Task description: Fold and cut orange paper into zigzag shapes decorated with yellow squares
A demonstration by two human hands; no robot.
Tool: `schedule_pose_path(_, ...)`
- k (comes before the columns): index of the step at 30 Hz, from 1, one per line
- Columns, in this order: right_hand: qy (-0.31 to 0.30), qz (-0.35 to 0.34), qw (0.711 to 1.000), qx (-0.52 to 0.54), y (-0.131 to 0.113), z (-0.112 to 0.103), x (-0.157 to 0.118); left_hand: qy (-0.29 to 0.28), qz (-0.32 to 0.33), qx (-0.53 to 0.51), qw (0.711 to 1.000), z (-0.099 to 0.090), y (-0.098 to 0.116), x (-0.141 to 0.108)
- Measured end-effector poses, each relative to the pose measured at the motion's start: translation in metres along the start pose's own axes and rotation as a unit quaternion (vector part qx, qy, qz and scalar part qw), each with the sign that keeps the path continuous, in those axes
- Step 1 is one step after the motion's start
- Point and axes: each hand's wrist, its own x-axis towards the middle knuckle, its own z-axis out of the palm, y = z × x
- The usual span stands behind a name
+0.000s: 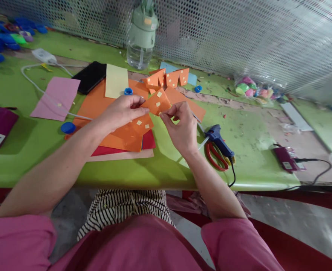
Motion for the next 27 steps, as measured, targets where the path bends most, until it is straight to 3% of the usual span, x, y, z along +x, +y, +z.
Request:
schedule_pose_path(10,0.001,0.006,1.0,-0.015,-0.0002,-0.0002,0.0006,-0.005,0.032,0.004,0.999,0.0012,-0.004,0.001)
schedule_pose_path(27,0.027,0.008,0.999,-0.032,-0.0002,0.0022,0.0,-0.029,0.025,-0.024,0.999,0.0029,-0.0022,0.0004)
